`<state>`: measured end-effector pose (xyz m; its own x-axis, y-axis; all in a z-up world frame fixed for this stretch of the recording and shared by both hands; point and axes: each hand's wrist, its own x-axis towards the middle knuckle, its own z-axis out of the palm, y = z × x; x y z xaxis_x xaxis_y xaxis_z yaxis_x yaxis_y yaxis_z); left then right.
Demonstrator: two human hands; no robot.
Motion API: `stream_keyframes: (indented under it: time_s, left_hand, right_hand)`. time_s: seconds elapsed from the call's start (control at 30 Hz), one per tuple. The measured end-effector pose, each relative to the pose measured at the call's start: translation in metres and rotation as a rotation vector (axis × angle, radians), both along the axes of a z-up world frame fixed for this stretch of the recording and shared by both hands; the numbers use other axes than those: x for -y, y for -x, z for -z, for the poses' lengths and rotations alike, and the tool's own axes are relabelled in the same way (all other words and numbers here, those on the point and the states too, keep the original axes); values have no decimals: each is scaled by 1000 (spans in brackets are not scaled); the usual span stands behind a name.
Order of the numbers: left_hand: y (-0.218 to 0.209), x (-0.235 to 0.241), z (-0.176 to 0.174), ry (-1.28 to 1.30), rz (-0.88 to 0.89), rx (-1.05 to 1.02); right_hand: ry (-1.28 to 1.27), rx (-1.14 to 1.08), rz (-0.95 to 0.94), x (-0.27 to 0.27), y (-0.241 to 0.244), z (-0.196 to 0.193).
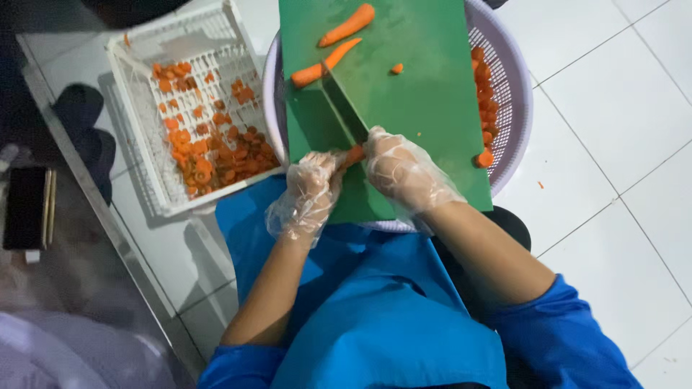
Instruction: The person sits on the floor and chops carrots into small round pieces using a cleaver on a green cutting board placed on their lap. The chopped pieces are transferred into a nearby purple colander.
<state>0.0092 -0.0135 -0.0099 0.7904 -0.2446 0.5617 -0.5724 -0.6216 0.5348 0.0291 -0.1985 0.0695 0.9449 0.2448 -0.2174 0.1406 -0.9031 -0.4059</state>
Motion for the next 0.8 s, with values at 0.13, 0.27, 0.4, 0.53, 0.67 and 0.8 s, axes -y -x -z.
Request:
stream_keyframes:
  time_s: [0.13, 0.27, 0.4, 0.53, 0.67, 0.8]
  left_hand:
    - [6, -4, 9, 7, 23, 59]
    - [-3, 2, 2, -3, 4, 44]
    - [5, 0, 14, 11, -4, 49]
    - [10, -1, 3, 75, 37, 73]
    - [11, 2, -15, 31, -71, -34]
    - [12, -4, -33, -129, -102, -138]
  right_hand:
    - [-50, 23, 26, -5, 9, 3]
    - [-19, -59, 45, -6, 1, -16]
    - [-4, -103, 136, -18, 7, -6]
    - [-21, -50, 102, -22, 6, -7]
    - [-76, 308, -127, 8, 3, -18]
    - [-909, -50, 581, 65, 37, -31]
